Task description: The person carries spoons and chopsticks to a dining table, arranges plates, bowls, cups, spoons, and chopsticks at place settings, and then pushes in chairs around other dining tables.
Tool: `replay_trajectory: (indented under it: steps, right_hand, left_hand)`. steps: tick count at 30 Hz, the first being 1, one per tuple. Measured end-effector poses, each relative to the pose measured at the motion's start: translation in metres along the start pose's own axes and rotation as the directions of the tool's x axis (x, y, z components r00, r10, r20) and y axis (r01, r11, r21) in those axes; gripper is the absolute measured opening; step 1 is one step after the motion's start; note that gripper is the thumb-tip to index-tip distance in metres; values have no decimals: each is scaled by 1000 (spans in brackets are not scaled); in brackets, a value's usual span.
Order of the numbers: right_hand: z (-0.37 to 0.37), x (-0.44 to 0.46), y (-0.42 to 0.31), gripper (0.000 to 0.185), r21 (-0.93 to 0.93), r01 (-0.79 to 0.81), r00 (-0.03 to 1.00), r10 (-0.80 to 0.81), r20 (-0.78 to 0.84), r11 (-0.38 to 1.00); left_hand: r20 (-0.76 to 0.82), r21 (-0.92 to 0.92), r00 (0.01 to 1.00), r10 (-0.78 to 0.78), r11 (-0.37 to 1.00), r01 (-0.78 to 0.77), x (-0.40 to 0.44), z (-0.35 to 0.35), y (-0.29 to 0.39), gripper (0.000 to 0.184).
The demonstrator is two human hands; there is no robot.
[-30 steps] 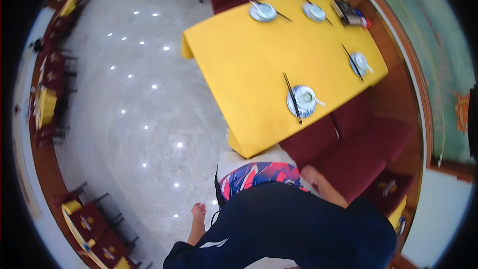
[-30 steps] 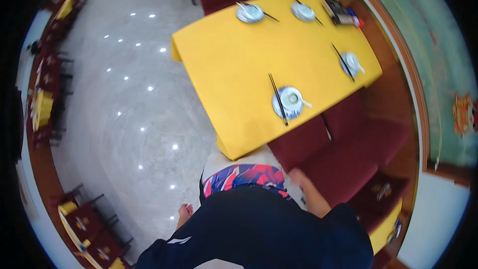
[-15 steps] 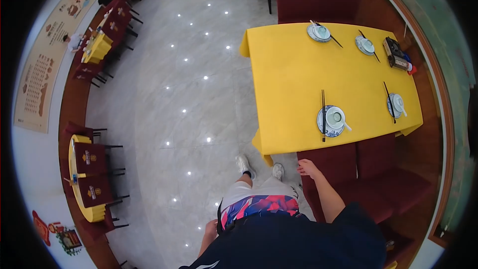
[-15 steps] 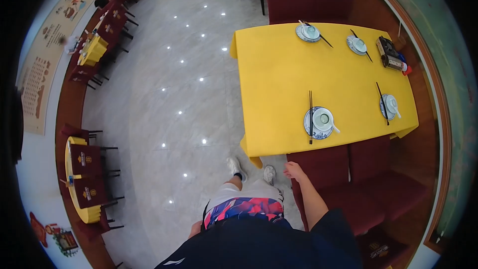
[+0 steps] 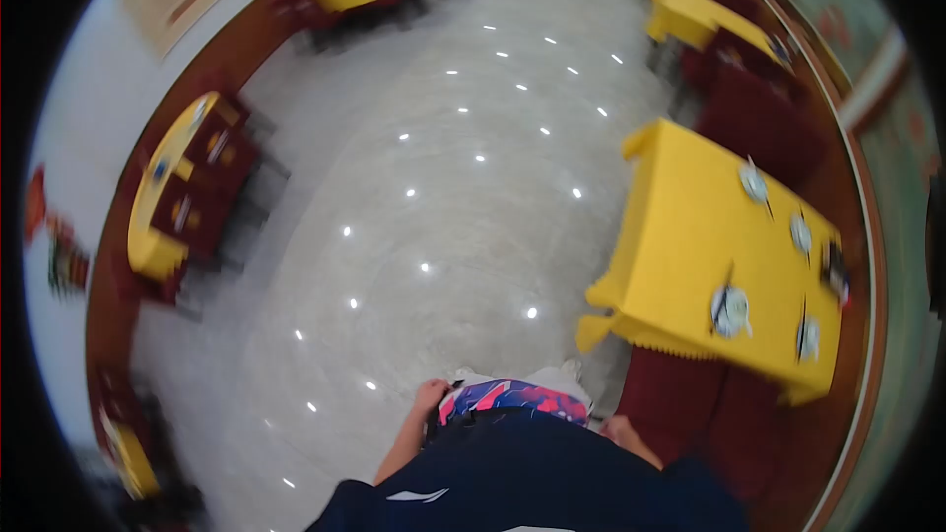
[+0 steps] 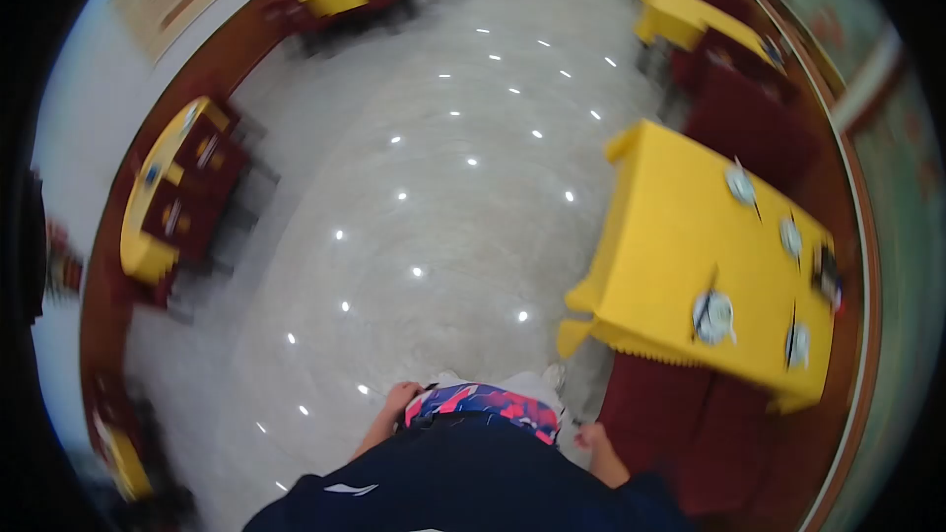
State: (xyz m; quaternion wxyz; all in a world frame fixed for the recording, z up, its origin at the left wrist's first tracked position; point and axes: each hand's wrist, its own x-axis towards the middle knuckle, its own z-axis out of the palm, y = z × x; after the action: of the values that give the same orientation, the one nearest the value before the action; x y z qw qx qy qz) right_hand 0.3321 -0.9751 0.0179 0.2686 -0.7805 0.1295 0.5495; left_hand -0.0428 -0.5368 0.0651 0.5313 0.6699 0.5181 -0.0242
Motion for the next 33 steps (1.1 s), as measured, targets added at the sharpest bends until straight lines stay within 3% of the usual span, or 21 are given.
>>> replay_trajectory:
  steps: [1,2,3,4,5,8,11,15,17,19,22,24,26,29,30,31,32,33]
  right_hand:
    - [1,-14,-32,28,-95,42,999,-43,-3,995]
    - [5,-27,-60,28,-207,122,993,-120,24,971]
    - [21,-35,-84,28,-294,201,980,-191,63,934]
    - [45,-40,-111,30,-358,282,959,-259,113,890]
    - [65,-45,-131,32,-411,352,936,-312,164,841]
    - [125,-71,-185,37,-497,478,878,-385,284,724]
    - [200,-68,-261,34,-206,340,932,-300,204,917]
    - [249,-89,-312,40,-244,406,899,-335,283,881]
    - [253,-65,-307,37,-348,376,910,-273,311,859]
    - [256,-46,-304,35,-452,341,919,-191,345,825]
    - [254,21,-280,38,-586,200,937,22,349,785]
    - [265,78,-271,41,-626,127,921,143,363,770]
    - [309,64,-331,44,-674,47,920,230,316,737]
    - [381,110,-417,48,-653,-130,819,452,354,747]
    - [432,72,-472,52,-856,208,946,126,300,474]
    - [470,84,-513,57,-839,537,844,-59,533,86]
    - [503,87,-560,41,-606,742,601,-116,791,-287]
    - [556,75,-606,33,-650,715,633,-156,759,-257]
  left_hand:
    - [45,102,997,59,993,-63,2,-5,-27,36]
    - [-18,28,999,42,999,-41,-12,-10,-34,36]
    - [-110,-354,977,-183,926,133,-28,-30,-32,34]
    - [-107,-684,913,-393,695,219,-34,-55,-35,32]
    - [-132,-717,906,-402,670,192,-36,-69,-54,32]
    - [-14,-868,802,-597,406,286,-63,-101,-107,22]
    - [13,-878,810,-586,382,290,-74,-131,-140,23]
    - [-38,-969,794,-607,218,120,-54,-162,-151,26]
    - [-159,-970,835,-526,240,-34,-38,-194,-142,26]
    - [-170,-985,840,-515,97,-140,-18,-238,-129,27]
    - [-306,-951,826,-474,120,-284,-4,-318,-102,34]
    - [-342,-940,821,-457,149,-308,16,-351,-125,37]
    - [-380,-925,823,-422,189,-330,41,-395,-136,40]
    - [-188,-977,759,-623,200,-78,3,-395,-152,42]
    - [-137,-973,709,-691,228,34,-2,-397,-156,43]
    - [-97,-960,653,-751,243,137,-4,-395,-160,43]
    - [-100,-968,614,-783,220,122,-15,-384,-175,43]
    - [-86,-983,566,-820,162,87,-28,-376,-180,41]
